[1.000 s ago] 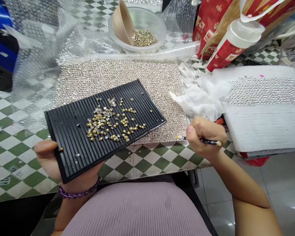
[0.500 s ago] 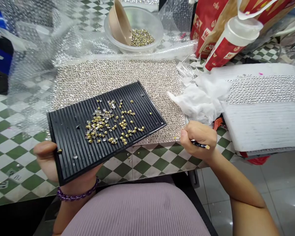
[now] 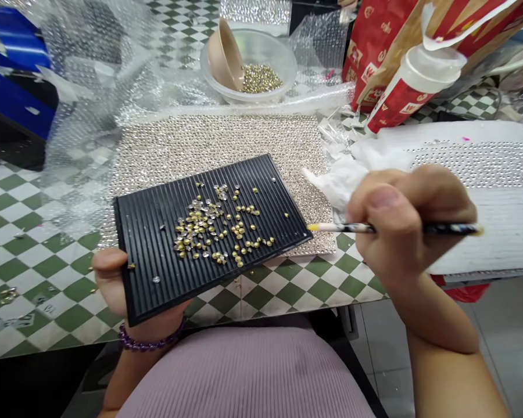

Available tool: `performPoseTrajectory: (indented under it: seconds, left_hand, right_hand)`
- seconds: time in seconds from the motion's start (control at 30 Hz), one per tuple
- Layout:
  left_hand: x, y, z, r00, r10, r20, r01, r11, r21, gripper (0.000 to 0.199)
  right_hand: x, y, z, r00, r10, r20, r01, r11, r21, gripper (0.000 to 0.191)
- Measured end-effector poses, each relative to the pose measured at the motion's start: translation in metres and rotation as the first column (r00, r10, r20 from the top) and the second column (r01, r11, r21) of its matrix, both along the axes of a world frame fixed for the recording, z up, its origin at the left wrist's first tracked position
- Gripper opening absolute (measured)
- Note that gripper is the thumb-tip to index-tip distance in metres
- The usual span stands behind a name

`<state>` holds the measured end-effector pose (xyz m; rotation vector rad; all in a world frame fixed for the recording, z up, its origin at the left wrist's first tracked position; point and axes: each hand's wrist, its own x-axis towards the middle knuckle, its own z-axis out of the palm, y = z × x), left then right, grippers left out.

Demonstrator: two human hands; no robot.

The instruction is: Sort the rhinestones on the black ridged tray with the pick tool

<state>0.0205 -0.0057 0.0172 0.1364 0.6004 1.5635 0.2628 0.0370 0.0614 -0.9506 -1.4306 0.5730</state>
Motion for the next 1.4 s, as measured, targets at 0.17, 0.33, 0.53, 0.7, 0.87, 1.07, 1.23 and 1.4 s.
performPoseTrajectory:
  seconds: [0.17, 0.33, 0.53, 0.7, 0.87, 1.07, 1.23, 1.4]
  left_hand:
    - [0.000, -0.005, -0.003, 0.998, -0.060, -0.023, 0.060, 0.998, -0.033, 0.043]
    - [0.001, -0.005, -0.001, 0.995, -0.098, -0.010, 0.097, 0.995, -0.034, 0.048]
    - [0.003, -0.003, 0.000, 0.978, -0.186, 0.092, 0.188, 0.982, -0.022, 0.046]
    - [0.004, -0.003, 0.000, 0.978, -0.186, 0.093, 0.191, 0.980, -0.051, 0.046]
    - [0.000, -0.005, -0.002, 0.975, -0.194, 0.106, 0.196, 0.981, -0.005, 0.046]
    - [-0.008, -0.002, -0.003, 0.998, -0.028, 0.048, 0.024, 0.996, 0.090, 0.045]
    - [-0.012, 0.005, -0.002, 0.991, 0.123, 0.050, -0.129, 0.983, 0.128, 0.044]
    - [-0.008, 0.008, 0.000, 0.982, 0.185, 0.044, -0.186, 0.982, 0.020, 0.046]
  right_hand:
    - [-0.046, 0.026, 0.009, 0.958, 0.245, 0.151, -0.258, 0.963, 0.072, 0.036]
    - [-0.063, 0.034, 0.004, 0.922, 0.325, 0.210, -0.345, 0.936, 0.069, 0.044]
    - [-0.064, 0.033, 0.001, 0.893, 0.361, 0.269, -0.388, 0.920, 0.049, 0.043]
    - [-0.063, 0.033, -0.003, 0.902, 0.357, 0.242, -0.383, 0.921, 0.069, 0.042]
    - [-0.060, 0.036, 0.001, 0.943, 0.326, 0.071, -0.333, 0.933, 0.136, 0.041]
    - [-0.017, 0.030, 0.004, 0.971, 0.112, -0.210, -0.071, 0.978, 0.195, 0.035]
    - [0.035, 0.008, -0.044, 0.985, 0.022, -0.169, -0.042, 0.992, -0.116, 0.037]
    - [0.055, -0.010, -0.087, 0.995, -0.009, -0.096, -0.011, 0.977, -0.212, 0.042]
